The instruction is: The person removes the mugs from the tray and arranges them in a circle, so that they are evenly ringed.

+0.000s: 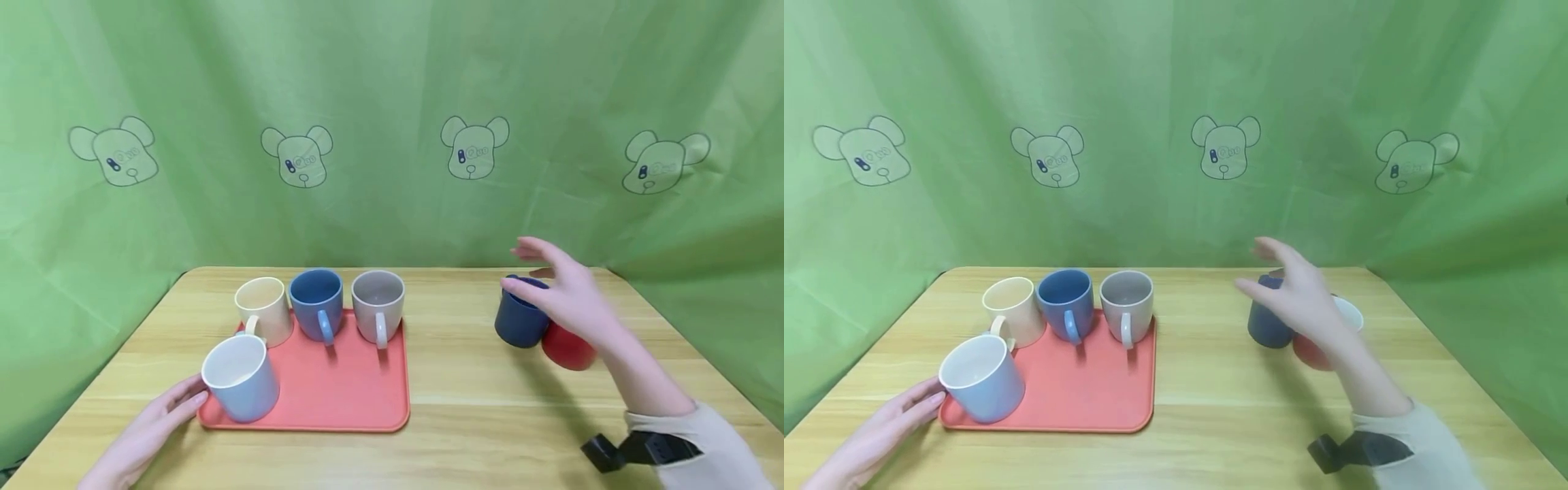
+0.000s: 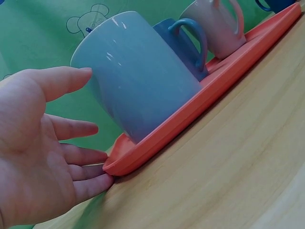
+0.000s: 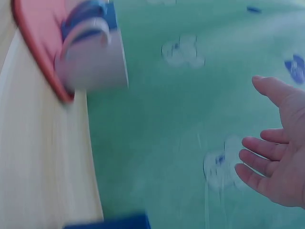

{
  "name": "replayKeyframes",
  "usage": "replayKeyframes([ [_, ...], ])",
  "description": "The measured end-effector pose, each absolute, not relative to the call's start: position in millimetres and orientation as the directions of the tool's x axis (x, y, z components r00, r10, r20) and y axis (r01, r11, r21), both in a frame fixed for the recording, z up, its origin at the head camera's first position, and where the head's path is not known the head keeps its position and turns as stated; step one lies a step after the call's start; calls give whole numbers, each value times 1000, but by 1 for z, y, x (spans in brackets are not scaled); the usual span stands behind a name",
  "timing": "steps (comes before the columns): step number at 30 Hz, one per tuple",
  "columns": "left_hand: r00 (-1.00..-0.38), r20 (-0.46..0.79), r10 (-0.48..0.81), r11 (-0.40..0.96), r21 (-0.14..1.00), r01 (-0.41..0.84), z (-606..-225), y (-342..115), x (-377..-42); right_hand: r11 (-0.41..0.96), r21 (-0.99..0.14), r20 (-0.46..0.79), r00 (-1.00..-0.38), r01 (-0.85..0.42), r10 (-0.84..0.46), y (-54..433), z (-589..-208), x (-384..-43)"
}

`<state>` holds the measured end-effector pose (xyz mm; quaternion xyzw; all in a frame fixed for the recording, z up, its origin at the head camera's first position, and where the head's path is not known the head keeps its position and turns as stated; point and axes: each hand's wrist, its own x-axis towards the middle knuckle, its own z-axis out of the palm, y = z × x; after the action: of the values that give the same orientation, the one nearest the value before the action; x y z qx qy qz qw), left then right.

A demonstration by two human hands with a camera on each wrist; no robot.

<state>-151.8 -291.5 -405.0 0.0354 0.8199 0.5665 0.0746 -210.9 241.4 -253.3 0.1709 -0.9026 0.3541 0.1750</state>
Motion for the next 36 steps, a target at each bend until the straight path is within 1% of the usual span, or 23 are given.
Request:
replayKeyframes([
  [3,-987,-80,138,356,934,-26,-405,-291,-151,660,-592,422,-875,-463,-235,218,-249,-212],
  [7,-988,-79,130,363,931,-27,-404,-290,-151,595,-612,429,-851,-521,-303,184,-247,-216],
  [13,-989,-84,126,374,927,-31,-403,-289,-152,511,-600,446,-788,-616,-425,129,-246,-222],
  [15,-989,-77,125,370,929,-26,-403,-289,-152,504,-590,426,-773,-632,-471,111,-248,-223],
  [21,-990,-71,121,362,932,-23,-405,-290,-151,515,-589,298,-760,-623,-578,58,-262,-224],
  [23,-990,-72,123,362,932,-23,-406,-290,-151,522,-564,274,-741,-640,-613,41,-268,-225],
  [28,-989,-63,131,356,935,-13,-407,-292,-151,549,-440,246,-683,-711,-688,2,-288,-227],
  [30,-989,-67,132,357,934,-16,-407,-293,-151,556,-404,231,-669,-727,-707,-12,-296,-226],
  [32,-989,-71,133,359,933,-19,-407,-293,-151,549,-391,220,-655,-738,-723,-24,-303,-226],
  [36,-988,-58,143,355,935,-3,-406,-291,-152,581,-319,205,-653,-749,-729,-42,-314,-224],
])
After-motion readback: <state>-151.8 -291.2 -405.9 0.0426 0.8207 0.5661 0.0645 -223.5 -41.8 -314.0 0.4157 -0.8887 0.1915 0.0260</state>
